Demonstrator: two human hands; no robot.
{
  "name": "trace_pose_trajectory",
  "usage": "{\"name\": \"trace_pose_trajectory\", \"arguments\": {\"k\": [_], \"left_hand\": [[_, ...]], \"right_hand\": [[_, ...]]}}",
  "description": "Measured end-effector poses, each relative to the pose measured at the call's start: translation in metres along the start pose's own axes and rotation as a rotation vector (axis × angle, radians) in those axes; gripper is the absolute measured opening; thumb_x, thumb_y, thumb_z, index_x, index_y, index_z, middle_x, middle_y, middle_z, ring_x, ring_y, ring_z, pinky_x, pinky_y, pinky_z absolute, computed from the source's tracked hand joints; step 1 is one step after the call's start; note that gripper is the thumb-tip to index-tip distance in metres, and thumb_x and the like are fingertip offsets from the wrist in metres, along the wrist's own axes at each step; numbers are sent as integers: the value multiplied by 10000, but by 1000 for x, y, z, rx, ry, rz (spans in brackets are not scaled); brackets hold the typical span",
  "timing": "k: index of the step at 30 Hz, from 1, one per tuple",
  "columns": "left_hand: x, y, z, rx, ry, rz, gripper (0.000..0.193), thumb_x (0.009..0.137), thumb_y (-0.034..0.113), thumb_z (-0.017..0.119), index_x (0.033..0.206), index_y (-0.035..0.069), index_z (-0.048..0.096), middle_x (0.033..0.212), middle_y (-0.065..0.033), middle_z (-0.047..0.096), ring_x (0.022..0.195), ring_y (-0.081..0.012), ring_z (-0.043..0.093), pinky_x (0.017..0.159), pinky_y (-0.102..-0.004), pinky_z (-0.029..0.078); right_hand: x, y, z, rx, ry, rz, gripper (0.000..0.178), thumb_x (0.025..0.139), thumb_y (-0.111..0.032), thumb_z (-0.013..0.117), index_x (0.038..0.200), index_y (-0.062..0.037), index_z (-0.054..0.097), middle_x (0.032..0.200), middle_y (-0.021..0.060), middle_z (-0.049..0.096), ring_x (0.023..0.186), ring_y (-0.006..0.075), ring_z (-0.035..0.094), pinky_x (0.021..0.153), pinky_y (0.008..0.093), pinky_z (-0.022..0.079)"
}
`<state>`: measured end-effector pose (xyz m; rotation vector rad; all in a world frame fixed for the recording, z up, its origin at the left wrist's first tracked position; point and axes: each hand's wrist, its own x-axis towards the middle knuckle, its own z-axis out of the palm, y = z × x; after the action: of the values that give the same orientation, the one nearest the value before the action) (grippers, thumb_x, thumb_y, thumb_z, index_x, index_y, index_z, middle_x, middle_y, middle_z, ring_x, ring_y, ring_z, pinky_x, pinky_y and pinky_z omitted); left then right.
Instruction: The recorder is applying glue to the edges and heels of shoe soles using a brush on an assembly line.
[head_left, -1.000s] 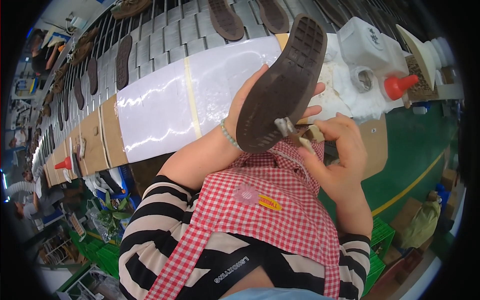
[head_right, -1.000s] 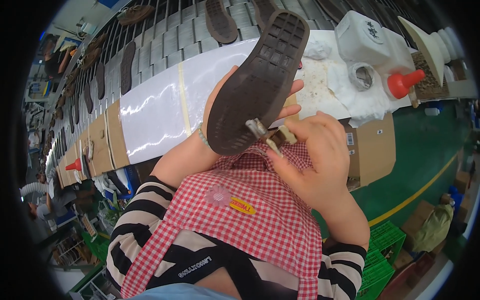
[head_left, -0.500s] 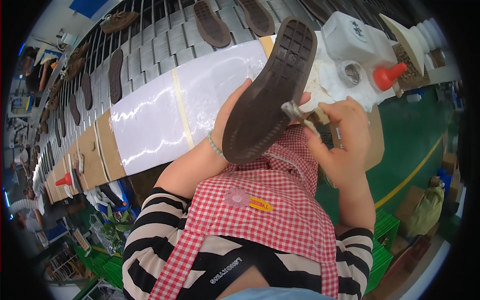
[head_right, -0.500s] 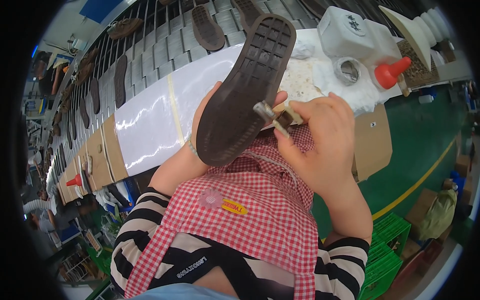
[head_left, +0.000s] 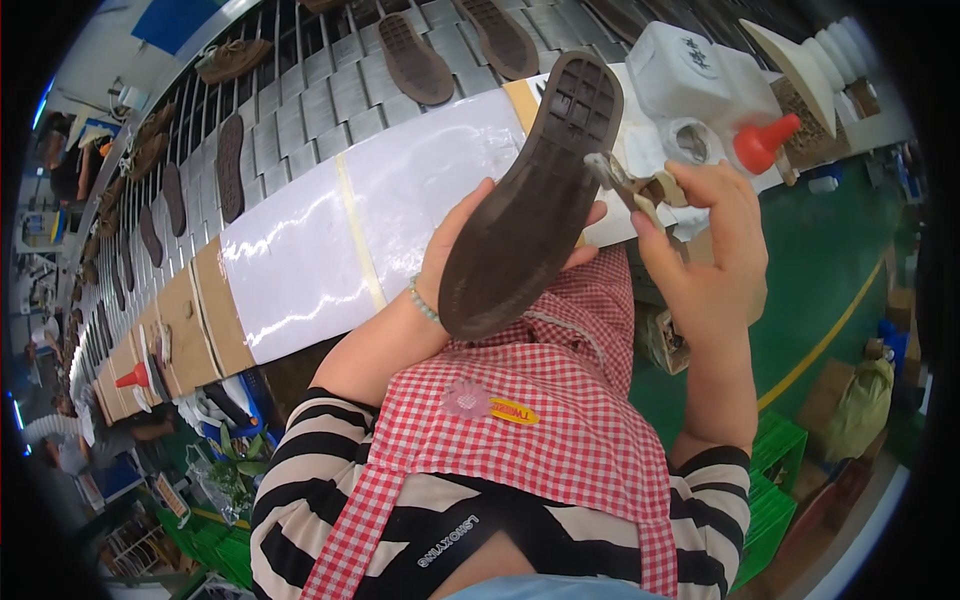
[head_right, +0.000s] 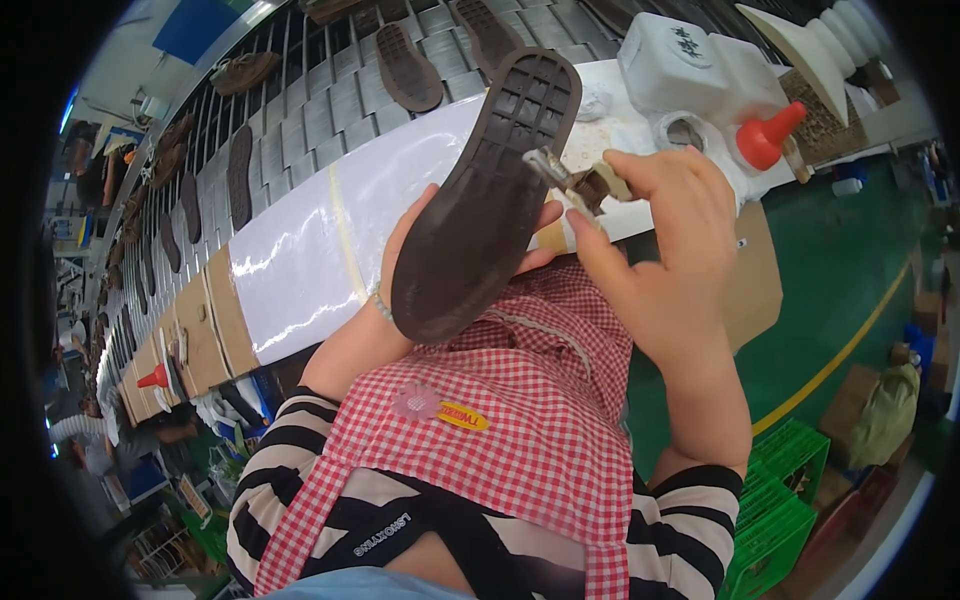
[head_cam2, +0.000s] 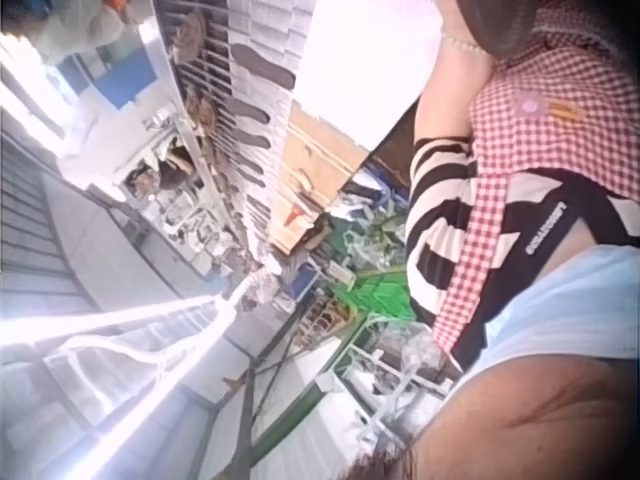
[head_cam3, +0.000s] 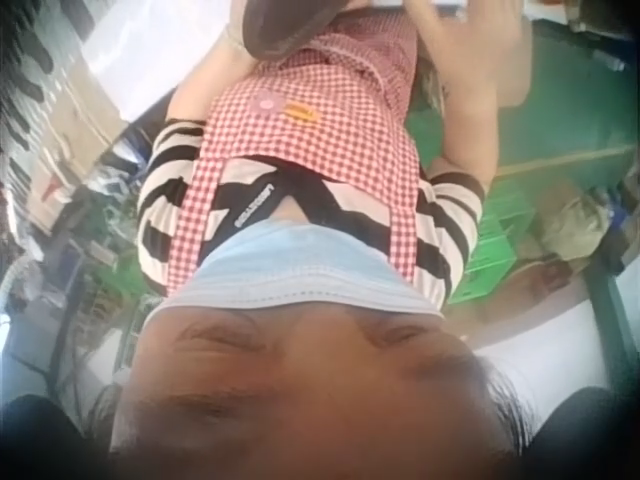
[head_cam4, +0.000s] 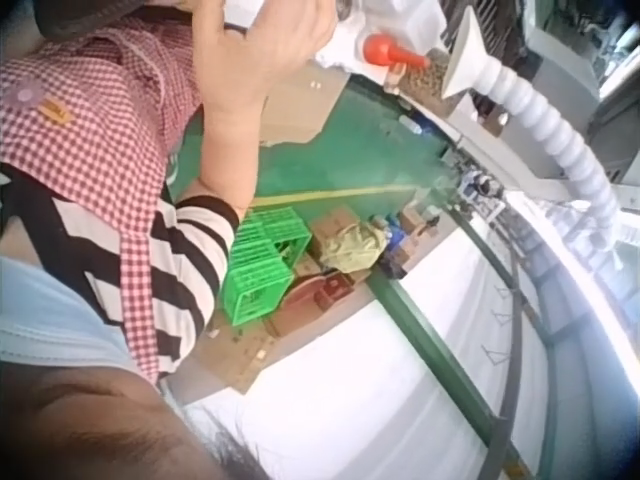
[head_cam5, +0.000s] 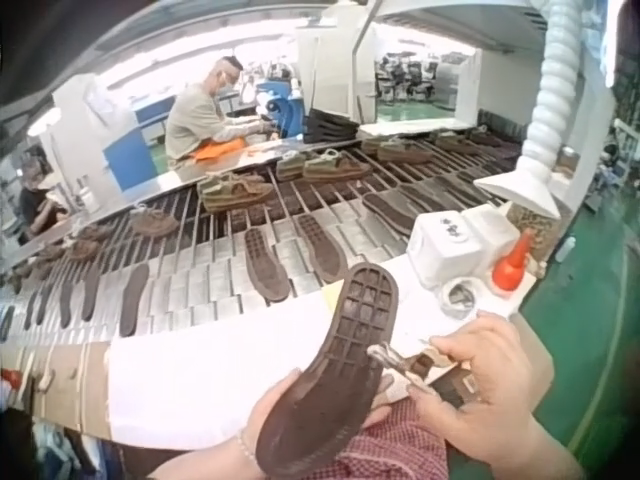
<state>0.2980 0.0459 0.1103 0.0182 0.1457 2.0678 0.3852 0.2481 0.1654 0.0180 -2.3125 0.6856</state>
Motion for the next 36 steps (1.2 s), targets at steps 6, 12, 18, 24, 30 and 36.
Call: {"name": "trace_pose_trajectory", "arguments": {"k": [6, 12, 18, 24, 30, 36], "left_hand": [[8, -1, -7, 68, 47, 16, 609, 1099, 416, 286, 1544, 5, 349, 1527, -244, 442, 1354, -344, 518, 1156, -456, 416], [2, -3, -34, -154, -81, -37, 532, 1101, 389, 331, 1461, 23, 470, 1355, -182, 605, 1228, -297, 618, 1051, -445, 516], [5, -7, -25, -81, -61, -38, 530, 1095, 380, 352, 1477, 24, 445, 1388, -216, 567, 1252, -350, 593, 1094, -472, 486], [9, -9, -8, 179, -55, 42, 522, 1100, 338, 358, 1499, 4, 395, 1405, -218, 550, 1288, -330, 566, 1103, -466, 480], [7, 3, -17, 18, 59, -21, 512, 1105, 352, 320, 1448, 7, 477, 1377, -201, 591, 1199, -293, 625, 1077, -451, 496], [-2, 45, -71, -106, -244, 60, 663, 1049, 513, 389, 1493, 22, 434, 1389, -238, 576, 1186, -386, 642, 976, -458, 567]], "right_hand": [[-13, -28, 14, 163, -227, -206, 468, 675, -105, 856, 1105, -27, 687, 1011, 90, 681, 1032, 290, 634, 1040, 501, 439], [-11, -29, 32, 204, -186, -254, 495, 657, -93, 862, 1120, -48, 693, 994, 82, 680, 1004, 297, 641, 1039, 516, 439], [-5, -21, 21, 136, -207, -242, 494, 673, -49, 834, 1142, -55, 680, 1002, 81, 678, 999, 298, 638, 1035, 526, 438], [3, -10, 25, -10, -8, -261, 485, 668, -117, 824, 1130, -69, 685, 939, 51, 653, 998, 282, 637, 1040, 528, 421], [-22, -40, 38, 141, -266, -426, 440, 659, -123, 808, 1087, -83, 717, 939, 26, 655, 1023, 239, 629, 1060, 511, 407], [-24, -40, 28, 230, -285, -354, 449, 636, -99, 815, 1072, -53, 715, 968, 62, 671, 1007, 285, 632, 1060, 533, 414]]}}
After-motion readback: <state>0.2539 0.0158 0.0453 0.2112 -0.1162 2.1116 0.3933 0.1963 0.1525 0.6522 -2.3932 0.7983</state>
